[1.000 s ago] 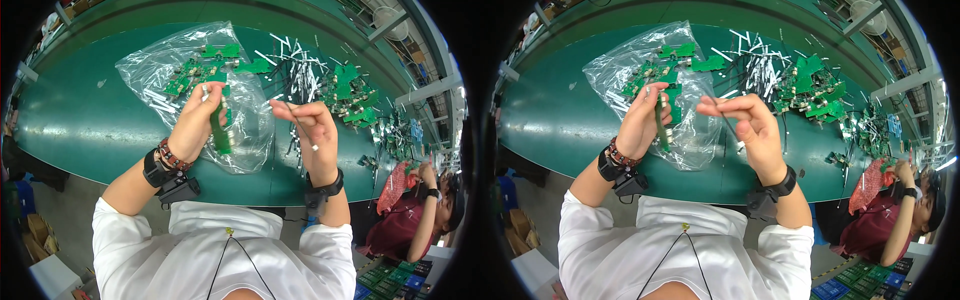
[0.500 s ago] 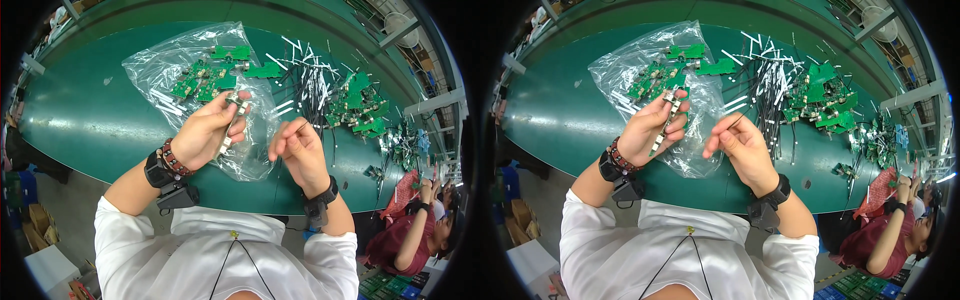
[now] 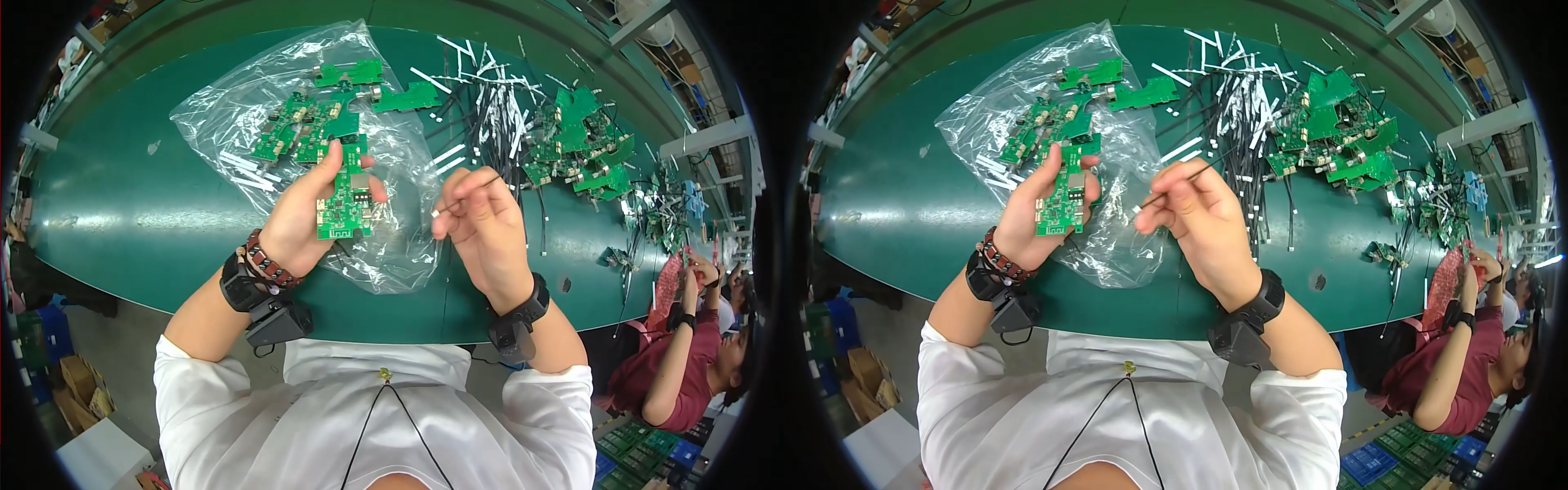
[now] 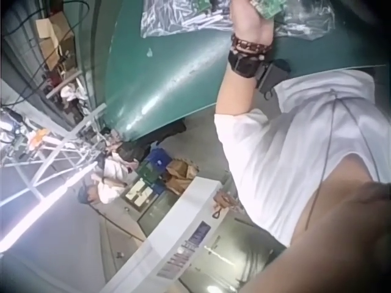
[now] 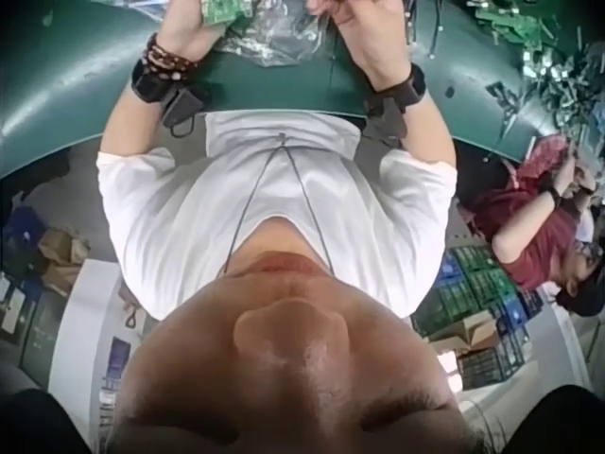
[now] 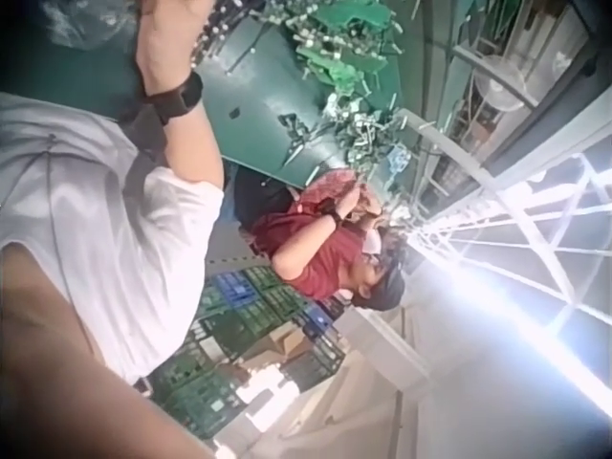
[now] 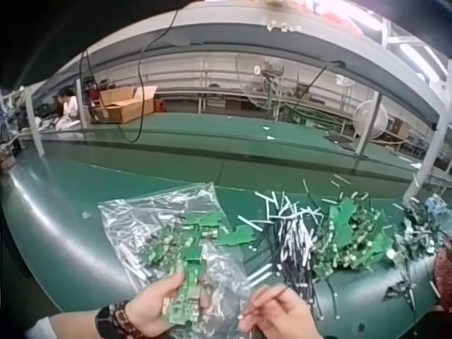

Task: The person removes circuit boards from bubble wrap and plastic bags, then attaches a wire to each board by hand. After connecting the wire, the person places the assembled circuit boards into a pile on the table.

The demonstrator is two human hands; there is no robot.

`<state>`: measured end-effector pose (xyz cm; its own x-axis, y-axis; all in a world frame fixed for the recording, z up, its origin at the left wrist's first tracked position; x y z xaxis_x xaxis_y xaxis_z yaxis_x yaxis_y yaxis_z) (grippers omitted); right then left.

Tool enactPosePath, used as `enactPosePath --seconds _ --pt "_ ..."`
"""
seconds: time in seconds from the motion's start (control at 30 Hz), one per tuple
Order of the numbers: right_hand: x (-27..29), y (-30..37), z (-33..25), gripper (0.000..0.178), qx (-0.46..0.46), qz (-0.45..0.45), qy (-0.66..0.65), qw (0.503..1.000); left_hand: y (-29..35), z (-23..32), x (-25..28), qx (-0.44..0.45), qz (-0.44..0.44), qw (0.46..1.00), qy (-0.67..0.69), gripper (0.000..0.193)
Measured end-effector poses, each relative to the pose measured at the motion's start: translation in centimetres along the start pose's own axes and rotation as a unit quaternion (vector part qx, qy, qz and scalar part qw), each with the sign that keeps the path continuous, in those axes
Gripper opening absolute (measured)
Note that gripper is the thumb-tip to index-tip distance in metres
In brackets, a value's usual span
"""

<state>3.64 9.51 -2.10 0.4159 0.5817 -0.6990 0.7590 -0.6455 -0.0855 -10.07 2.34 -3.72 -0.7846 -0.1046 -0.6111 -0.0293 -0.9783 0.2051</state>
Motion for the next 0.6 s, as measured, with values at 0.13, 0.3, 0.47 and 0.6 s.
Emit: enactPosePath --seconds 0.13,0.3,0.47,0.6 --pt "-0.3 -0.2 -0.2 0.010 0.019 -0.020 0.055 0.998 0.1 -0.5 -0.5 0.011 0.033 0.998 -0.049 0.031" --pt "-0.9 0.4 -0.3 0.009 0.068 -0.074 0.063 0.993 0.5 -0.3 -1.2 -0.076 0.094 0.989 -0.084 0.030" --pt "-3.3 1.9 -1.0 0.013 0.184 -0.155 0.372 0.897 0.9 -0.1 -2.2 -0.103 0.031 0.994 -0.014 0.030" --pt "-5.0 2.4 -1.4 0.021 0.281 -0.159 0.490 0.810 1.7 0.6 -2.6 -0.201 0.043 0.965 -0.165 0.027"
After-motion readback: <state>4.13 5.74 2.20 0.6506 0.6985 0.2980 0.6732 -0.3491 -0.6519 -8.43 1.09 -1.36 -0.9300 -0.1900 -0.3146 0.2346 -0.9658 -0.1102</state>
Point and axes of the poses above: each hand's wrist, its own y-axis away from the middle knuckle, its own x-axis out of the back of the hand, z = x × y, the point moved 6 cm from there along -y, towards the middle knuckle, and after that the axes turned 11 degrees about -y, right-handed, at the moved point
